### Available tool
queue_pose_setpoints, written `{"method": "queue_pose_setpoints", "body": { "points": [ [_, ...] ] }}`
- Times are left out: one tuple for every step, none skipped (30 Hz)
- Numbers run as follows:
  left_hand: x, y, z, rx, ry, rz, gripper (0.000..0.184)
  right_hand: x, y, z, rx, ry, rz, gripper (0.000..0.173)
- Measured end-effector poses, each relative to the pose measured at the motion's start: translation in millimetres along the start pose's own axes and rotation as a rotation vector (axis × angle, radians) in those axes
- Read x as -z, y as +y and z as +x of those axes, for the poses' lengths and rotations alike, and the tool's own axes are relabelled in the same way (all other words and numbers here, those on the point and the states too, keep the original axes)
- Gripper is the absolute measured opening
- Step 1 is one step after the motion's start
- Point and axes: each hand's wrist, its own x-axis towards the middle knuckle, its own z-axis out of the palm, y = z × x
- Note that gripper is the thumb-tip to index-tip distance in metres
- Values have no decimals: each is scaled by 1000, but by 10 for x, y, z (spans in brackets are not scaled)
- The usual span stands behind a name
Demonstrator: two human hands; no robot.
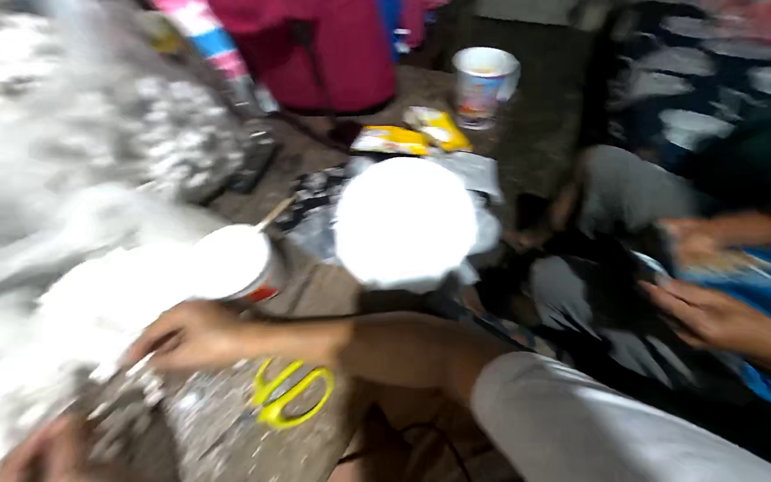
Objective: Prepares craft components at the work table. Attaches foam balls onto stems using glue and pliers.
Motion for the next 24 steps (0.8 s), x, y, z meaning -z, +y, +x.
{"method": "queue_pose_setpoints", "body": {
  "points": [
    [19,-14,-35,-31,5,1,9,23,-25,-17,-29,-29,69,16],
    [7,4,-84,-50,36,-2,8,19,-6,-16,-66,-65,133,18],
    [-13,7,-119,-67,87,-14,7,-3,23,-16,-103,-95,184,20],
    [-27,-23,-130,-82,128,-27,7,-23,35,-17,-144,-123,227,22],
    [-44,-71,-131,-94,148,-37,7,-41,38,-13,-179,-126,261,23],
    [-52,-106,-137,-92,150,-38,8,-53,45,-14,-228,-125,289,23],
    [-63,-121,-145,-85,143,-41,8,-67,75,-14,-268,-121,319,23],
    [-79,-130,-147,-85,140,-47,7,-74,108,-12,-299,-120,353,23],
    [-94,-131,-148,-93,134,-54,7,-71,135,-7,-328,-125,385,23],
    [-101,-129,-153,-104,124,-53,6,-73,148,0,-361,-129,423,22],
    [-103,-135,-160,-123,115,-48,7,-79,153,4,-394,-126,463,23],
    [-105,-151,-163,-146,105,-41,7,-87,154,11,-417,-118,496,23],
    [-110,-180,-162,-176,101,-33,8,-94,157,18,-434,-106,518,24],
    [-115,-205,-161,-202,97,-30,8,-98,161,22,-446,-101,532,24],
    [-124,-217,-158,-223,98,-25,9,-97,164,25,-451,-101,540,25],
    [-129,-210,-158,-232,100,-13,8,-95,168,28,-449,-103,544,26],
    [-130,-201,-164,-231,99,6,8,-90,175,28,-445,-108,551,26],
    [-128,-195,-170,-224,95,25,8,-84,184,25,-438,-112,558,27],
    [-127,-192,-177,-217,92,35,8,-78,194,20,-426,-114,563,28],
    [-126,-190,-177,-215,90,40,8,-73,203,21,-411,-114,563,29],
    [-126,-189,-172,-217,92,41,8,-71,207,26,-398,-111,564,29],
    [-126,-189,-173,-217,92,35,8,-68,209,24,-391,-108,562,29],
    [-128,-190,-177,-216,91,25,8,-67,206,18,-388,-106,559,28],
    [-130,-190,-178,-221,92,21,8,-66,200,16,-388,-103,558,28]
  ]
}}
